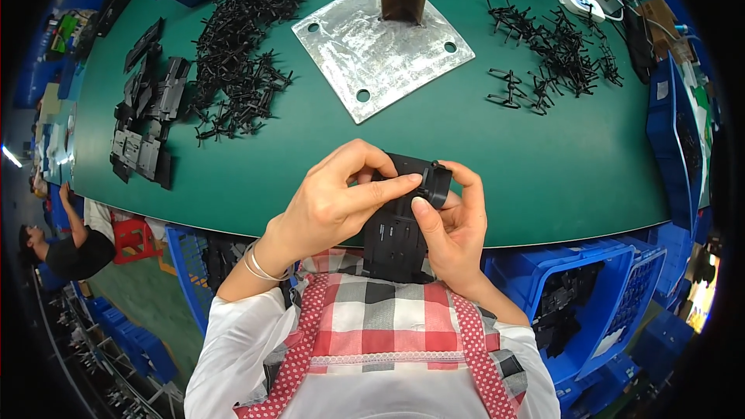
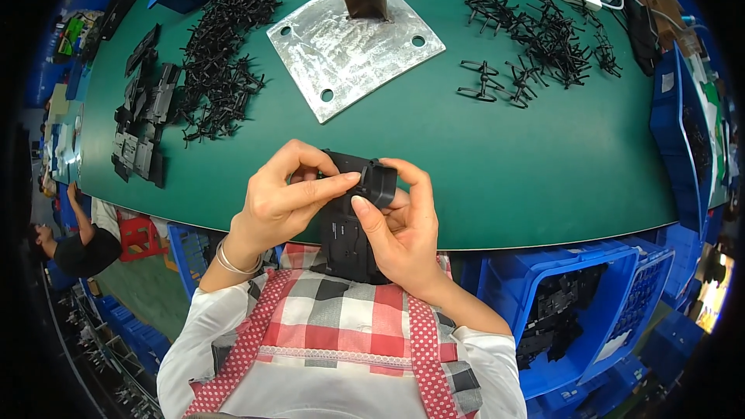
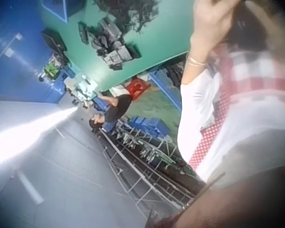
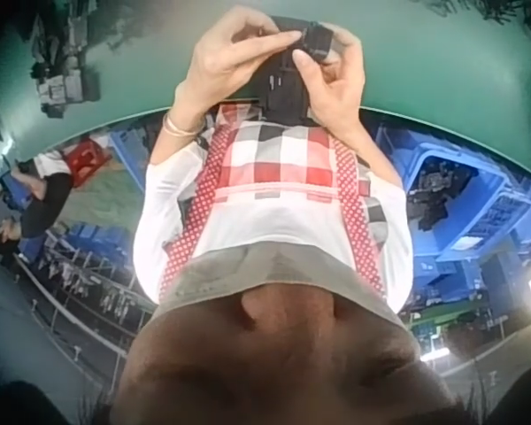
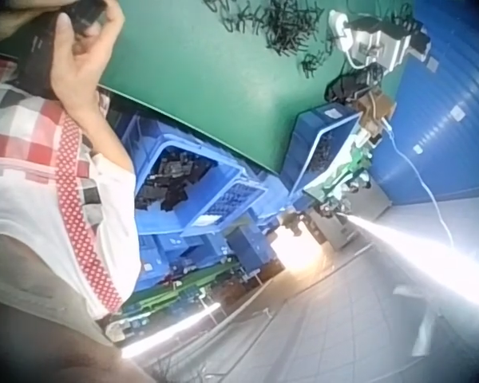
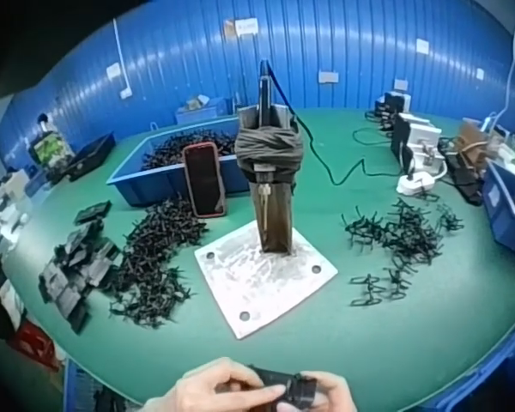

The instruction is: Assemble toy car chassis by attaching small black components at a factory workbench.

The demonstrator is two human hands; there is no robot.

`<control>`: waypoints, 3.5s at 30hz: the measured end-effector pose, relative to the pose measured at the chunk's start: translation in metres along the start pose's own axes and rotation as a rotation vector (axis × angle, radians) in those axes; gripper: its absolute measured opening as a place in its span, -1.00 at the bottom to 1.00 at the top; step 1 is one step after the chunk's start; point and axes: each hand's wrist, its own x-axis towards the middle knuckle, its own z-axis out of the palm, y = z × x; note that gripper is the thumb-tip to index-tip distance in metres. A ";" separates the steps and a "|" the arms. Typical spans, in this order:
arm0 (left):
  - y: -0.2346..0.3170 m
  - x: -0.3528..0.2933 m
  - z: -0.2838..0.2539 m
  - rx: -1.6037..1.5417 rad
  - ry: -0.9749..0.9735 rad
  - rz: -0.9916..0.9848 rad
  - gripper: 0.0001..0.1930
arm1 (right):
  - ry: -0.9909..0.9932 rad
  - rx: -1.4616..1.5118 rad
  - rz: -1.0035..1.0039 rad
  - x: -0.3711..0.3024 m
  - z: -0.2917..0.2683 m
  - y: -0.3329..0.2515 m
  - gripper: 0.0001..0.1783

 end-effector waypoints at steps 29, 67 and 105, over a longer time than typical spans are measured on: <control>-0.011 0.004 0.011 -0.225 0.042 -0.185 -0.78 | 0.017 -0.156 -0.028 0.001 -0.003 -0.002 -0.53; -0.027 -0.022 -0.011 -0.160 -0.082 -0.126 -0.65 | -0.083 -0.466 -0.155 0.011 -0.012 0.001 -0.61; -0.026 -0.019 0.004 -0.334 -0.174 -0.260 -0.67 | -0.004 -0.466 -0.146 0.013 -0.024 0.003 -0.85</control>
